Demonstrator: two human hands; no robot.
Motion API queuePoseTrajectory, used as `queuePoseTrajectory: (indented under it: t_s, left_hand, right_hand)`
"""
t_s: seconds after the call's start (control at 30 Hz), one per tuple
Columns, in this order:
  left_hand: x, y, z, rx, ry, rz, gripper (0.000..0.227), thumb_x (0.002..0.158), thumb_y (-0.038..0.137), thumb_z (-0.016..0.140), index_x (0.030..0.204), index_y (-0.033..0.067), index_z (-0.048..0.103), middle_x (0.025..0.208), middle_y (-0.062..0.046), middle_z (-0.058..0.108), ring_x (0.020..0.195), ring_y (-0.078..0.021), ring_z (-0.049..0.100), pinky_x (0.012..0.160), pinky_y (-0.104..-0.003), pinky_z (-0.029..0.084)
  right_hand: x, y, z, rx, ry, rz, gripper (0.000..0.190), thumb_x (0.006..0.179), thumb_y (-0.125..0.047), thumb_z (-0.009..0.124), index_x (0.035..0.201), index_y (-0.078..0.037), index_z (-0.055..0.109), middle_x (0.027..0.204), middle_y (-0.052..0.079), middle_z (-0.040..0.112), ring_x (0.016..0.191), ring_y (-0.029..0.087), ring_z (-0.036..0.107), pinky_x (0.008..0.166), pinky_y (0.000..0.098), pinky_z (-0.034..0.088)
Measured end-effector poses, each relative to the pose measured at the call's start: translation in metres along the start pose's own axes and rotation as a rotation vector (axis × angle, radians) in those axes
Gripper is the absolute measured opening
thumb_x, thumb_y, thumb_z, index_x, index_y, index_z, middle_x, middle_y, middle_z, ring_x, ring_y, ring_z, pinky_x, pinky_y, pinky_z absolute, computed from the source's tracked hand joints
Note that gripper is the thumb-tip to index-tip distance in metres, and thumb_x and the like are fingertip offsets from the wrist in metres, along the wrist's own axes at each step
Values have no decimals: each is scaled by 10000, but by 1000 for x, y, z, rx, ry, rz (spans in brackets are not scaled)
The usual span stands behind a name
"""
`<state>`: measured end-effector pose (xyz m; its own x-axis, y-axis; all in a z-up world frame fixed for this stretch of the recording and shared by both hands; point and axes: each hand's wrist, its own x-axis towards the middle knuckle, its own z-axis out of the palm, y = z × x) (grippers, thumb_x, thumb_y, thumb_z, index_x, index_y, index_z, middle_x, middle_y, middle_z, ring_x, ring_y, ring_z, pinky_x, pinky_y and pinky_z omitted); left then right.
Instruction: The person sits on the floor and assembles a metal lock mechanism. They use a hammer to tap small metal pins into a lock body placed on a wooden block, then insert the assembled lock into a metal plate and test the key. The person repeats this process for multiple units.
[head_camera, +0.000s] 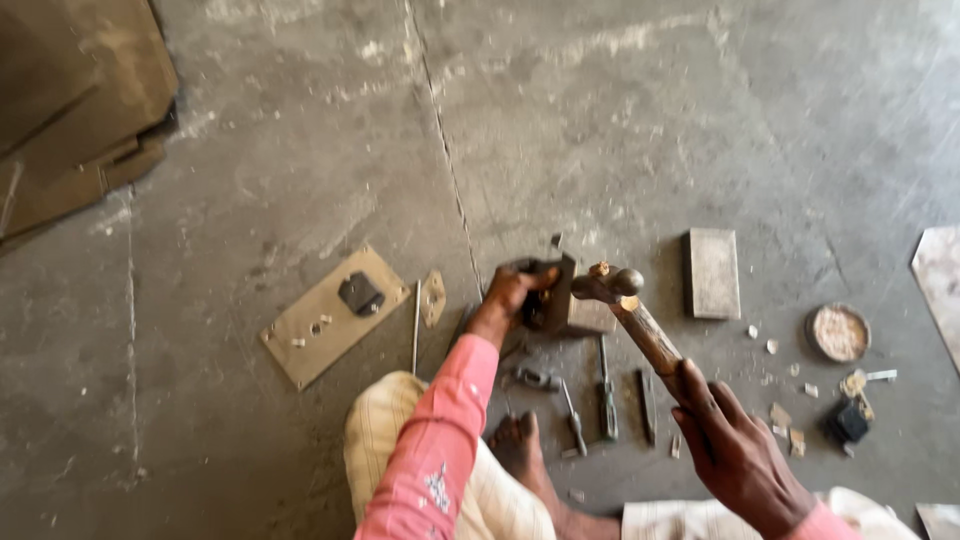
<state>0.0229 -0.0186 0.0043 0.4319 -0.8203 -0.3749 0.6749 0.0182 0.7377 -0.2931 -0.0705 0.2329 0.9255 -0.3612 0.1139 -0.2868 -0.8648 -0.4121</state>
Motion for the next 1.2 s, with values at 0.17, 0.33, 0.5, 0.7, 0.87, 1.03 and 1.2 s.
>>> queuePoseTrajectory:
  t_s: [0.17, 0.33, 0.5, 0.7, 0.87, 1.03, 1.2]
  left_hand:
    - [11, 4, -8, 145, 15, 111, 244, 839, 154, 830, 1021, 5, 766, 857, -28, 736, 738, -143, 652, 672, -314, 524]
    - [-4, -22, -14, -54, 1, -78, 237, 824, 159, 801, 992, 9, 727, 805, -63, 727, 673, -217, 653, 582, -409, 531]
    - [5, 12, 0, 65, -26, 75, 252, 878, 146, 816, 1074, -2, 756, 911, -38, 742, 781, -159, 663, 671, -316, 549]
    - [-55, 45, 27, -220, 147, -31, 252, 862, 129, 730, 1105, 62, 718, 843, -50, 689, 686, -204, 649, 605, -409, 541]
    - [-143, 21, 73, -504, -42, 172, 396, 855, 116, 729, 1238, 35, 676, 1103, -64, 757, 1007, -210, 714, 910, -337, 577]
    - [-188, 0, 89, 58, -105, 302, 414, 932, 68, 808, 1308, -24, 661, 1140, -142, 720, 959, -214, 688, 827, -363, 563]
    - [-174, 58, 29, 20, -367, 121, 625, 810, 238, 874, 1343, 12, 637, 1166, -157, 732, 1034, -241, 749, 935, -403, 589]
  right_hand:
    - [1, 7, 3, -120, -190, 89, 769, 874, -165, 682, 1581, -213, 382, 943, 111, 629, 421, 281, 563, 392, 442, 457]
    - [-18, 8, 10, -56, -87, -26, 709, 901, -151, 646, 1537, -89, 341, 896, 141, 599, 438, 262, 553, 382, 422, 449]
    - [5, 15, 8, -41, -75, 65, 731, 896, -156, 639, 1571, -133, 360, 903, 133, 624, 441, 269, 576, 394, 414, 473]
    - [8, 18, 37, 300, 162, 273, 601, 883, -94, 715, 1417, 2, 458, 989, 192, 684, 734, 313, 664, 584, 402, 558]
    - [9, -9, 83, 1012, 286, 522, 381, 804, 16, 803, 1126, -18, 605, 973, 65, 682, 826, 114, 656, 728, 302, 580]
    - [26, -28, 87, 1050, 498, 442, 428, 817, 21, 795, 1157, -22, 538, 951, 48, 647, 812, 125, 647, 702, 293, 573]
    - [33, -27, 56, 1046, 410, 473, 456, 751, 73, 763, 1125, -33, 523, 880, 91, 669, 712, 180, 708, 633, 344, 641]
